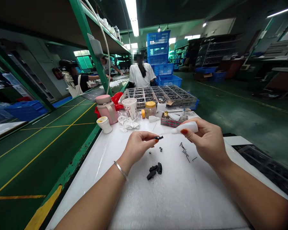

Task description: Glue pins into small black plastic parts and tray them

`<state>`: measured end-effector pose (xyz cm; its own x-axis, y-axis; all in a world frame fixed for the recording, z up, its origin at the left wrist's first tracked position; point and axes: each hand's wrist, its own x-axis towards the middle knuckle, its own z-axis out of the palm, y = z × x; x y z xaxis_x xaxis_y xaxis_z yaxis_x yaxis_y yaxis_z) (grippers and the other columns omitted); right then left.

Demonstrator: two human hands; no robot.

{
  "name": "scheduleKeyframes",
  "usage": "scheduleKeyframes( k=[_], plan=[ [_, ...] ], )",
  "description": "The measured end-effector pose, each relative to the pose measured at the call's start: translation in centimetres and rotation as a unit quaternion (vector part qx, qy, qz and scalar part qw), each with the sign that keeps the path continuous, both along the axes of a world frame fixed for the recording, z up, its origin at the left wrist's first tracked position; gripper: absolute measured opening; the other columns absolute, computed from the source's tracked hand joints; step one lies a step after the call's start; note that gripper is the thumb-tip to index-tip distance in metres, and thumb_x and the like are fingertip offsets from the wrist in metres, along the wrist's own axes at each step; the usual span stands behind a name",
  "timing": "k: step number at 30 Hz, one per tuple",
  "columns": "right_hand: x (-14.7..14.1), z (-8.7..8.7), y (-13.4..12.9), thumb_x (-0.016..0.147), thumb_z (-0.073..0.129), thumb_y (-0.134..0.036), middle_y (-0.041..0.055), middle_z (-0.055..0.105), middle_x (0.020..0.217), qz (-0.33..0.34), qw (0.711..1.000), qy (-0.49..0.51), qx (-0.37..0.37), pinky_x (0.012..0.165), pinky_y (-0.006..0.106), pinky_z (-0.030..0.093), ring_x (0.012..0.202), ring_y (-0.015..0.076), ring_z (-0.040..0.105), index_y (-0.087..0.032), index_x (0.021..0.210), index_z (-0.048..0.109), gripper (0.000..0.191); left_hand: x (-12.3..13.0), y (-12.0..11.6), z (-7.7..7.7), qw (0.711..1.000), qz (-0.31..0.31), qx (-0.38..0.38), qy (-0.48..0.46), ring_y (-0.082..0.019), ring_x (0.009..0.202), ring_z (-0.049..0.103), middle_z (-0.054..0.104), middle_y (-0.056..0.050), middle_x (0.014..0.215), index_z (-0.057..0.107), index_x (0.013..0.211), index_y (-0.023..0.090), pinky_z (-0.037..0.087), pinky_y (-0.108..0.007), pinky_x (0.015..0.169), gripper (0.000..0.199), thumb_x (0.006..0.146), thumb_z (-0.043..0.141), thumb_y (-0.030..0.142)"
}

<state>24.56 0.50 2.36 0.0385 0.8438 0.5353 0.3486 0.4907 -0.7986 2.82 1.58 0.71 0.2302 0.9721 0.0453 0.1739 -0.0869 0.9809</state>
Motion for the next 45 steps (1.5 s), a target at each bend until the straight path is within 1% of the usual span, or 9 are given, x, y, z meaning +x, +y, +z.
scheduleKeyframes(
  k=[9, 15, 21, 29, 37, 45],
  plan=[
    [0.0, -0.2, -0.01, 0.077, 0.071, -0.047, 0.0013, 0.058, 0.068, -0.011, 1.0, -0.015, 0.003, 0.048, 0.024, 0.036, 0.056, 0.0118, 0.047, -0.018, 0.082, 0.068, 0.03, -0.09, -0.08, 0.15, 1.0, -0.003, -0.007, -0.006, -0.014, 0.072, 0.059, 0.07, -0.007, 0.083, 0.075, 0.091, 0.014, 0.049, -0.022, 0.066, 0.023, 0.072, 0.072, 0.027],
    [0.02, -0.12, 0.03, 0.077, 0.072, -0.046, 0.0008, 0.058, 0.068, -0.015, 1.0, -0.013, 0.005, 0.05, 0.025, 0.036, 0.057, 0.0119, 0.048, -0.019, 0.083, 0.068, 0.028, -0.01, -0.16, 0.32, 1.0, -0.004, -0.016, -0.026, -0.013, 0.073, 0.059, 0.07, -0.008, 0.083, 0.075, 0.09, 0.011, 0.051, -0.021, 0.065, 0.023, 0.071, 0.071, 0.024],
    [0.05, -0.16, -0.03, 0.077, 0.071, -0.047, 0.001, 0.058, 0.068, -0.017, 1.0, -0.016, 0.003, 0.051, 0.025, 0.036, 0.058, 0.0125, 0.049, -0.019, 0.082, 0.068, 0.029, 0.06, -0.18, 0.32, 1.0, -0.003, -0.017, -0.025, -0.014, 0.074, 0.059, 0.071, -0.009, 0.083, 0.075, 0.09, 0.011, 0.051, -0.021, 0.065, 0.023, 0.071, 0.071, 0.024],
    [0.04, -0.21, 0.04, 0.077, 0.071, -0.048, 0.0006, 0.057, 0.067, -0.022, 0.999, -0.028, -0.001, 0.049, 0.026, 0.035, 0.055, 0.012, 0.046, -0.019, 0.083, 0.068, 0.03, 0.05, -0.12, 0.37, 0.999, -0.006, -0.02, -0.027, -0.014, 0.073, 0.059, 0.071, -0.009, 0.083, 0.075, 0.09, 0.011, 0.051, -0.021, 0.065, 0.023, 0.071, 0.072, 0.025],
    [0.02, -0.14, -0.13, 0.077, 0.071, -0.045, 0.001, 0.059, 0.07, -0.022, 0.999, -0.024, 0.016, 0.05, 0.025, 0.037, 0.058, 0.0122, 0.049, -0.019, 0.082, 0.068, 0.027, 0.1, -0.25, 0.51, 0.999, -0.001, -0.025, -0.029, -0.014, 0.074, 0.06, 0.07, -0.009, 0.083, 0.075, 0.089, 0.011, 0.051, -0.02, 0.065, 0.022, 0.071, 0.071, 0.023],
    [0.0, -0.26, 0.02, 0.077, 0.072, -0.045, 0.0012, 0.061, 0.072, -0.026, 0.999, -0.035, 0.017, 0.051, 0.025, 0.038, 0.059, 0.0123, 0.05, -0.019, 0.083, 0.069, 0.026, 0.09, -0.21, 0.57, 0.999, -0.001, -0.025, -0.027, -0.013, 0.074, 0.06, 0.071, -0.009, 0.083, 0.074, 0.089, 0.01, 0.051, -0.02, 0.064, 0.022, 0.071, 0.07, 0.022]
  ],
)
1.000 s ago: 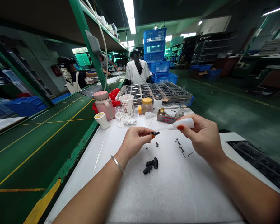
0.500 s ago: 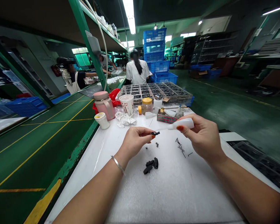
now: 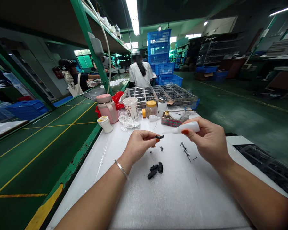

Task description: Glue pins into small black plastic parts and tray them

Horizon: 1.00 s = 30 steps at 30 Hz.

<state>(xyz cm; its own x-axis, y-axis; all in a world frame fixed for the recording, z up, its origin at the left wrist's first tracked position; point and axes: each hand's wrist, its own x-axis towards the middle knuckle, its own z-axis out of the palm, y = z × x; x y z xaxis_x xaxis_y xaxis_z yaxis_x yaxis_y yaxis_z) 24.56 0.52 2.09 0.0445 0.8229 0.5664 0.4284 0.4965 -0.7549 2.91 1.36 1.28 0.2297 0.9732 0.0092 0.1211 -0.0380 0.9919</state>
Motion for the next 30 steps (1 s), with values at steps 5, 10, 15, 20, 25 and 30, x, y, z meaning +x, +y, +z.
scheduleKeyframes(
  k=[5, 10, 15, 20, 25, 30],
  plan=[
    [-0.1, 0.1, 0.0, 0.077, 0.072, -0.044, 0.0014, 0.061, 0.071, 0.007, 1.0, 0.006, 0.002, 0.051, 0.025, 0.038, 0.059, 0.0129, 0.05, -0.019, 0.083, 0.069, 0.027, 0.0, 0.0, 0.0, 1.0, -0.004, -0.001, -0.004, -0.014, 0.074, 0.06, 0.07, -0.009, 0.083, 0.074, 0.089, 0.01, 0.052, -0.021, 0.065, 0.023, 0.071, 0.071, 0.023],
    [0.0, 0.1, -0.1, 0.078, 0.071, -0.044, 0.0023, 0.062, 0.074, 0.011, 1.0, 0.002, -0.003, 0.053, 0.026, 0.039, 0.062, 0.014, 0.052, -0.019, 0.084, 0.068, 0.026, 0.0, -0.1, 0.1, 1.0, -0.002, -0.001, -0.004, -0.014, 0.074, 0.06, 0.07, -0.009, 0.083, 0.074, 0.09, 0.011, 0.051, -0.021, 0.065, 0.023, 0.071, 0.072, 0.024],
    [0.0, 0.1, -0.1, 0.078, 0.071, -0.044, 0.0035, 0.063, 0.076, 0.011, 1.0, 0.001, 0.003, 0.055, 0.027, 0.04, 0.064, 0.0151, 0.053, -0.019, 0.084, 0.068, 0.026, 0.0, -0.1, 0.1, 1.0, -0.002, -0.003, -0.002, -0.015, 0.075, 0.06, 0.07, -0.008, 0.083, 0.075, 0.089, 0.011, 0.051, -0.022, 0.066, 0.022, 0.071, 0.071, 0.024],
    [0.0, 0.0, -0.2, 0.078, 0.072, -0.043, 0.0026, 0.063, 0.076, 0.014, 1.0, 0.001, 0.006, 0.055, 0.027, 0.041, 0.064, 0.0148, 0.053, -0.019, 0.083, 0.068, 0.025, 0.0, 0.0, 0.1, 1.0, -0.003, 0.001, -0.003, -0.014, 0.075, 0.06, 0.07, -0.008, 0.083, 0.075, 0.089, 0.011, 0.052, -0.022, 0.066, 0.022, 0.071, 0.071, 0.024],
    [0.1, 0.1, -0.1, 0.078, 0.072, -0.042, 0.0022, 0.061, 0.075, 0.017, 0.999, 0.029, 0.002, 0.053, 0.027, 0.039, 0.061, 0.0131, 0.05, -0.019, 0.083, 0.068, 0.024, 0.0, 0.0, 0.0, 1.0, -0.002, -0.006, -0.006, -0.015, 0.076, 0.061, 0.07, -0.009, 0.084, 0.074, 0.09, 0.011, 0.052, -0.022, 0.066, 0.022, 0.071, 0.07, 0.022],
    [0.1, 0.2, 0.7, 0.075, 0.075, -0.039, 0.0017, 0.059, 0.079, 0.077, 0.968, 0.227, -0.07, 0.053, 0.025, 0.044, 0.065, 0.0132, 0.055, -0.02, 0.089, 0.062, 0.027, 0.0, -0.1, 0.1, 0.999, -0.018, -0.019, -0.037, -0.016, 0.08, 0.063, 0.07, -0.009, 0.085, 0.074, 0.09, 0.011, 0.053, -0.023, 0.068, 0.023, 0.071, 0.071, 0.022]
  ],
)
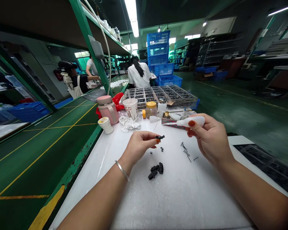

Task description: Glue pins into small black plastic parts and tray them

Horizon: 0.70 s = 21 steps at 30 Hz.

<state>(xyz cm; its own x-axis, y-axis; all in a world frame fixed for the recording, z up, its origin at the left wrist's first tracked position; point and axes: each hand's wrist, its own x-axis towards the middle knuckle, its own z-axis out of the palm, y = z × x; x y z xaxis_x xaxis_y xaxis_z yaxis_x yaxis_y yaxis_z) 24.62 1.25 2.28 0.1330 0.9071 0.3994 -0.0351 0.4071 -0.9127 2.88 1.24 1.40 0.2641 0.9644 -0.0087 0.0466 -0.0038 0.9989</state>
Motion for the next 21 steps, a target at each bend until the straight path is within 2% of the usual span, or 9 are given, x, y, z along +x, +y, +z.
scheduleKeyframes(
  k=[3, 5, 8, 10, 12, 16, 19, 21],
  plan=[
    [-0.2, -0.2, 0.4, 0.063, 0.083, -0.028, 0.0011, 0.061, 0.093, 0.059, 0.985, 0.107, -0.122, 0.058, 0.022, 0.049, 0.077, 0.0143, 0.06, -0.023, 0.095, 0.053, 0.044, 0.1, -0.1, 0.0, 1.0, -0.015, -0.001, -0.026, -0.018, 0.082, 0.064, 0.07, -0.009, 0.087, 0.072, 0.091, 0.012, 0.052, -0.023, 0.069, 0.024, 0.071, 0.072, 0.024],
    [-0.5, -0.5, 0.4, 0.059, 0.085, -0.022, -0.0009, 0.059, 0.092, 0.118, 0.964, 0.128, -0.2, 0.06, 0.02, 0.05, 0.076, 0.0113, 0.059, -0.024, 0.096, 0.052, 0.049, 0.2, -0.3, -0.1, 0.999, -0.017, 0.012, -0.03, -0.017, 0.08, 0.064, 0.07, -0.009, 0.086, 0.072, 0.09, 0.012, 0.052, -0.023, 0.067, 0.022, 0.071, 0.073, 0.022],
    [-1.0, -0.9, 0.2, 0.066, 0.081, -0.027, -0.0023, 0.055, 0.077, 0.242, 0.928, 0.086, -0.268, 0.055, 0.017, 0.044, 0.066, 0.008, 0.052, -0.02, 0.089, 0.056, 0.034, 0.4, -0.5, -0.3, 0.997, -0.024, 0.072, -0.029, -0.018, 0.086, 0.064, 0.069, -0.009, 0.094, 0.073, 0.084, 0.014, 0.053, -0.025, 0.072, 0.014, 0.07, 0.074, 0.018],
    [-1.3, -1.1, 0.0, 0.071, 0.076, -0.033, -0.0007, 0.056, 0.073, 0.317, 0.905, 0.037, -0.281, 0.051, 0.017, 0.038, 0.062, 0.008, 0.049, -0.017, 0.084, 0.059, 0.027, 0.6, -0.6, -0.4, 0.991, -0.032, 0.125, -0.028, -0.02, 0.093, 0.062, 0.066, -0.009, 0.099, 0.073, 0.079, 0.016, 0.055, -0.026, 0.074, 0.01, 0.07, 0.075, 0.018],
    [-1.5, -1.3, -0.2, 0.074, 0.073, -0.036, 0.0015, 0.059, 0.074, 0.364, 0.889, 0.003, -0.276, 0.049, 0.017, 0.034, 0.062, 0.0085, 0.049, -0.015, 0.083, 0.06, 0.026, 0.7, -0.7, -0.5, 0.987, -0.041, 0.154, -0.027, -0.019, 0.088, 0.062, 0.062, -0.008, 0.097, 0.074, 0.076, 0.016, 0.056, -0.028, 0.071, 0.008, 0.07, 0.076, 0.02],
    [-1.6, -1.5, -0.3, 0.071, 0.077, -0.03, 0.0012, 0.059, 0.077, 0.371, 0.892, 0.008, -0.259, 0.051, 0.017, 0.035, 0.064, 0.0087, 0.05, -0.016, 0.083, 0.058, 0.026, 0.8, -0.8, -0.4, 0.988, -0.036, 0.148, 0.0, -0.017, 0.083, 0.06, 0.061, -0.006, 0.091, 0.073, 0.084, 0.017, 0.056, -0.027, 0.071, 0.014, 0.071, 0.076, 0.02],
    [-1.6, -1.6, -0.1, 0.07, 0.079, -0.029, -0.0004, 0.059, 0.078, 0.33, 0.909, 0.037, -0.251, 0.055, 0.018, 0.039, 0.066, 0.0083, 0.052, -0.017, 0.089, 0.059, 0.03, 0.7, -0.7, -0.4, 0.995, -0.019, 0.096, -0.011, -0.015, 0.084, 0.059, 0.062, -0.004, 0.088, 0.067, 0.105, 0.018, 0.053, -0.023, 0.071, 0.032, 0.073, 0.073, 0.018],
    [-1.7, -1.7, -0.1, 0.069, 0.079, -0.032, -0.0009, 0.06, 0.079, 0.288, 0.925, 0.051, -0.242, 0.056, 0.018, 0.041, 0.068, 0.0087, 0.054, -0.018, 0.093, 0.061, 0.033, 0.8, -0.7, -0.6, 0.997, -0.035, 0.043, -0.051, -0.014, 0.083, 0.06, 0.062, -0.005, 0.09, 0.06, 0.112, 0.017, 0.053, -0.023, 0.07, 0.039, 0.075, 0.072, 0.02]
  ],
)
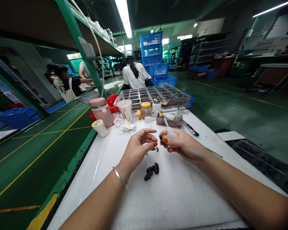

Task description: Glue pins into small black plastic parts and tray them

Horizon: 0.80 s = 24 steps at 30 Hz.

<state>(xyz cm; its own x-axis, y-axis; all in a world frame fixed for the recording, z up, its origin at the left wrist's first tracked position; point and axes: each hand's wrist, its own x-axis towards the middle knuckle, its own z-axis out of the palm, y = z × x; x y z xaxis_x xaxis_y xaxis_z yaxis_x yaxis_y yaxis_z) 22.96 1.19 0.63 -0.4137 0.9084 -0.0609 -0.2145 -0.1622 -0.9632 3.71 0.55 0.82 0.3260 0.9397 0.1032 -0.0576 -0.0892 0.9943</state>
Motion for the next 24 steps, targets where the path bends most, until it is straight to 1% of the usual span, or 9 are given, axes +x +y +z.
scheduleKeyframes(
  k=[2, 4, 7, 10, 13, 16, 21, 24],
  plan=[
    [-0.14, -0.09, 0.03, 0.067, 0.081, -0.033, -0.001, 0.061, 0.078, -0.039, 0.999, -0.002, 0.018, 0.054, 0.019, 0.042, 0.069, 0.01, 0.057, -0.018, 0.092, 0.062, 0.034, 0.22, -0.1, -0.18, 0.998, -0.031, -0.043, -0.026, -0.015, 0.085, 0.061, 0.062, -0.006, 0.095, 0.057, 0.111, 0.017, 0.053, -0.024, 0.07, 0.042, 0.075, 0.074, 0.026],
    [-0.32, -0.23, -0.01, 0.064, 0.082, -0.033, -0.0005, 0.061, 0.077, -0.062, 0.997, -0.012, 0.045, 0.051, 0.02, 0.042, 0.068, 0.0115, 0.059, -0.017, 0.087, 0.063, 0.034, 0.52, -0.23, -0.33, 0.996, -0.049, -0.062, -0.031, -0.017, 0.085, 0.062, 0.063, -0.007, 0.096, 0.057, 0.107, 0.016, 0.054, -0.025, 0.069, 0.043, 0.072, 0.078, 0.03],
    [-0.59, -0.43, -0.16, 0.063, 0.082, -0.034, 0.0007, 0.062, 0.076, -0.086, 0.992, -0.039, 0.081, 0.05, 0.022, 0.045, 0.065, 0.0131, 0.059, -0.016, 0.084, 0.064, 0.033, 0.93, -0.34, -0.43, 0.998, -0.03, -0.056, -0.02, -0.016, 0.079, 0.062, 0.064, -0.007, 0.088, 0.061, 0.096, 0.013, 0.053, -0.025, 0.067, 0.037, 0.07, 0.079, 0.032],
    [-0.73, -0.44, -0.36, 0.066, 0.08, -0.038, 0.0022, 0.063, 0.074, -0.107, 0.986, -0.07, 0.104, 0.052, 0.024, 0.047, 0.066, 0.0142, 0.059, -0.014, 0.082, 0.066, 0.032, 1.08, -0.33, -0.37, 0.998, -0.002, -0.054, -0.011, -0.015, 0.076, 0.063, 0.067, -0.009, 0.085, 0.064, 0.088, 0.01, 0.051, -0.023, 0.065, 0.029, 0.07, 0.078, 0.028],
    [-0.67, -0.25, -0.48, 0.07, 0.076, -0.041, 0.0038, 0.065, 0.071, -0.12, 0.978, -0.105, 0.131, 0.052, 0.023, 0.045, 0.064, 0.0136, 0.058, -0.013, 0.08, 0.067, 0.031, 1.07, -0.26, -0.26, 0.998, 0.005, -0.055, -0.012, -0.016, 0.076, 0.064, 0.07, -0.011, 0.086, 0.066, 0.087, 0.009, 0.051, -0.022, 0.064, 0.025, 0.07, 0.076, 0.024],
    [-0.56, -0.08, -0.53, 0.073, 0.073, -0.041, 0.004, 0.065, 0.068, -0.127, 0.971, -0.134, 0.15, 0.052, 0.023, 0.043, 0.06, 0.012, 0.055, -0.012, 0.079, 0.068, 0.03, 1.03, -0.22, -0.18, 0.998, 0.01, -0.056, -0.015, -0.015, 0.074, 0.064, 0.07, -0.011, 0.085, 0.066, 0.084, 0.009, 0.051, -0.022, 0.064, 0.024, 0.07, 0.077, 0.024],
    [-0.65, 0.02, -0.54, 0.073, 0.073, -0.04, 0.0042, 0.065, 0.068, -0.117, 0.974, -0.138, 0.133, 0.053, 0.024, 0.042, 0.064, 0.0145, 0.058, -0.012, 0.089, 0.068, 0.033, 0.96, -0.19, -0.2, 0.998, 0.011, -0.06, -0.017, -0.015, 0.072, 0.064, 0.07, -0.01, 0.082, 0.066, 0.082, 0.009, 0.051, -0.022, 0.065, 0.023, 0.069, 0.078, 0.024],
    [-0.77, 0.11, -0.55, 0.072, 0.074, -0.041, 0.0027, 0.063, 0.067, -0.118, 0.973, -0.136, 0.143, 0.053, 0.024, 0.042, 0.06, 0.0124, 0.055, -0.013, 0.087, 0.068, 0.033, 0.97, -0.17, -0.3, 0.998, 0.005, -0.059, -0.013, -0.015, 0.073, 0.064, 0.07, -0.011, 0.083, 0.066, 0.081, 0.009, 0.05, -0.022, 0.066, 0.022, 0.069, 0.077, 0.024]
  ],
)
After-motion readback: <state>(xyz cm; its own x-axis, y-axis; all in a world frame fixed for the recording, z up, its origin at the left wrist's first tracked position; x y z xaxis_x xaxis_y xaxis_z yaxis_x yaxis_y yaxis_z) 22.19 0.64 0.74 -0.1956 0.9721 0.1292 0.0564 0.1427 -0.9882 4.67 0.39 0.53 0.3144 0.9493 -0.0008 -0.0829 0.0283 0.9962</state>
